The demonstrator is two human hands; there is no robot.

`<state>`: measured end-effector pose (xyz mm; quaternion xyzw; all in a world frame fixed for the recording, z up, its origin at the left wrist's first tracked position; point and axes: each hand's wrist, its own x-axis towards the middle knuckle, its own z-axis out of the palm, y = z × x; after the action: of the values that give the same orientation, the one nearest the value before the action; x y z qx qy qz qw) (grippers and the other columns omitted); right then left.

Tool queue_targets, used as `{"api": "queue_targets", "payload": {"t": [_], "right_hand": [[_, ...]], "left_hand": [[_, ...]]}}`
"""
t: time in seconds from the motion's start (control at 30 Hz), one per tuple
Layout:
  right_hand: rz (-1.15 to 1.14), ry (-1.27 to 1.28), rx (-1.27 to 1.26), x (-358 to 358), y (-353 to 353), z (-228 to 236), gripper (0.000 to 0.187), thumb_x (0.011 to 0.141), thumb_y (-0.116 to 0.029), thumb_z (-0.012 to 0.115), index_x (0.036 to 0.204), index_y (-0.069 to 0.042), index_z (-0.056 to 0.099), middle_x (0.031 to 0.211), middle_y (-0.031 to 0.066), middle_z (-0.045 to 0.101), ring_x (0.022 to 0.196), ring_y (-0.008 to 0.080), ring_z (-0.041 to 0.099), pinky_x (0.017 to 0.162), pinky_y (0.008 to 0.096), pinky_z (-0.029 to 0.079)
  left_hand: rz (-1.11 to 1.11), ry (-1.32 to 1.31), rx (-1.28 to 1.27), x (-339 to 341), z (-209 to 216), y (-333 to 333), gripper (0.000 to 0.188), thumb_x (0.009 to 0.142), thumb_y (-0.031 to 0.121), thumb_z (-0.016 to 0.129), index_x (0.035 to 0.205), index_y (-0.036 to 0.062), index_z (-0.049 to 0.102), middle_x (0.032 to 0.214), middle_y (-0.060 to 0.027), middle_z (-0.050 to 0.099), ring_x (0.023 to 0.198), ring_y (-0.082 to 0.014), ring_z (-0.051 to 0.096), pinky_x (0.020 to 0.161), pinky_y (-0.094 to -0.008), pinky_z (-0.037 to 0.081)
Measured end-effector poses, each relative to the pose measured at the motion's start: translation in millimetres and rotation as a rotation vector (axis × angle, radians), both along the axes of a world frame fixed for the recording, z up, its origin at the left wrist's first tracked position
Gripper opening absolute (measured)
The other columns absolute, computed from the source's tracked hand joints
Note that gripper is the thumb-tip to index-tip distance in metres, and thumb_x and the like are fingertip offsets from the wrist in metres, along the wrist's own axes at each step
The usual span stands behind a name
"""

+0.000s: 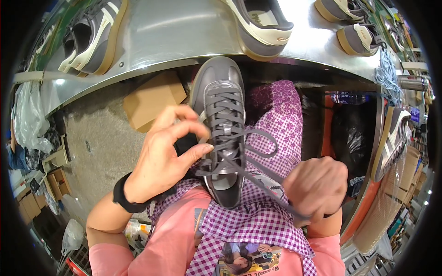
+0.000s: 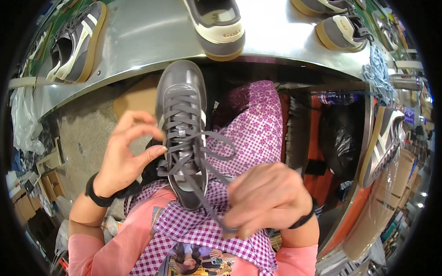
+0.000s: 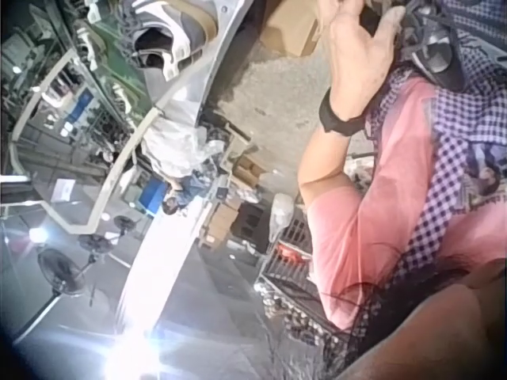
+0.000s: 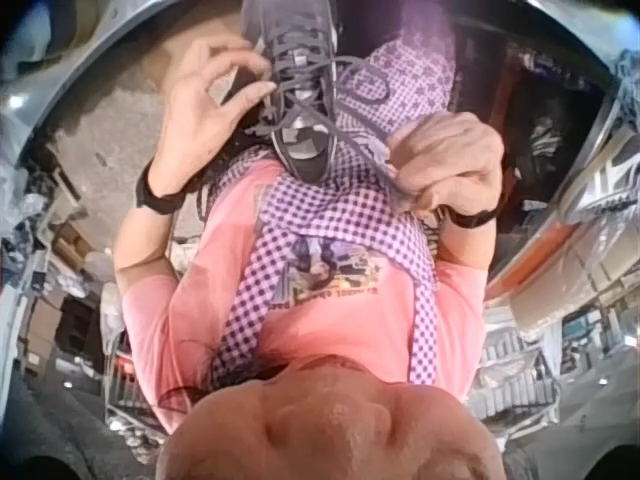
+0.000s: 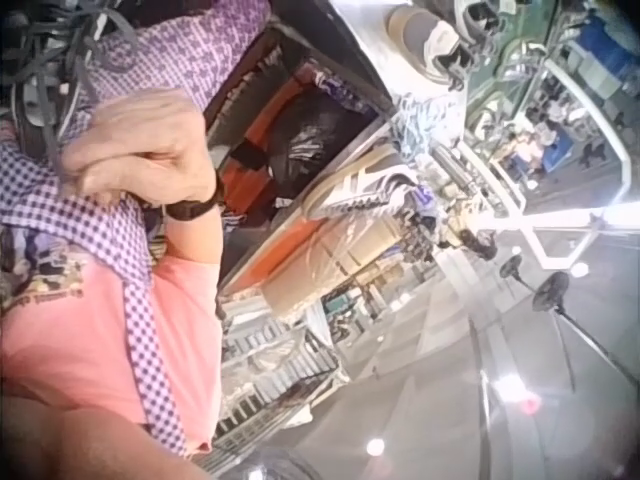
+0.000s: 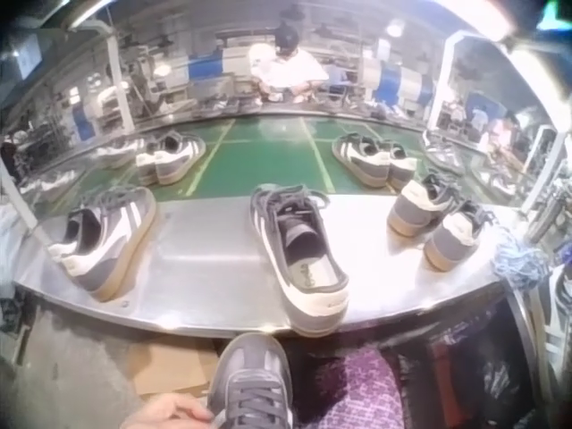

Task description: Lacing and preparing grey sneakers on an assembly line.

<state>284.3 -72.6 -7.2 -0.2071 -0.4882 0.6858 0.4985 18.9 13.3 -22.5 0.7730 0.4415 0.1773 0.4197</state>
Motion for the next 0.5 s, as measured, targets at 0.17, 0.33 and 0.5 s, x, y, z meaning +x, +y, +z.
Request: {"api": "queue_targets", "payload": {"t": [0.17,0.33,0.5], "right_hand": [[-0.403,-1.042,0.265,-38,16,8,0.029,0.076,0.0,0.069,0.104,-0.005,0.066,0.103,0.011,0.057,0.083,0.0264,0.064,0.064,0.0341,0.052],[-0.434,-1.196,0.127,-41,24,-20,0.016,0.079,-0.002,0.069,0.094,-0.002,0.067,0.081,0.0129,0.063,0.073,0.0275,0.062,0.063,0.0304,0.049],[-0.341,-1.12,0.031,-39,27,-24,0.012,0.087,-0.007,0.064,0.095,0.001,0.064,0.077,0.0114,0.062,0.069,0.0238,0.062,0.061,0.0327,0.048]], "left_hand": [[-0.26,0.159,0.413,2,16,-19,0.034,0.063,0.022,0.083,0.082,0.0056,0.06,0.084,-0.0074,0.057,0.073,-0.0277,0.055,0.064,-0.0383,0.044],[-0.351,0.219,0.418,-2,22,-20,0.023,0.068,0.012,0.078,0.082,0.0058,0.061,0.079,-0.0072,0.056,0.072,-0.0279,0.054,0.064,-0.0385,0.043],[-0.424,-0.324,-0.561,-17,22,4,0.012,0.079,0.006,0.07,0.082,0.0041,0.059,0.086,-0.0074,0.061,0.08,-0.0221,0.058,0.069,-0.0343,0.044]]}}
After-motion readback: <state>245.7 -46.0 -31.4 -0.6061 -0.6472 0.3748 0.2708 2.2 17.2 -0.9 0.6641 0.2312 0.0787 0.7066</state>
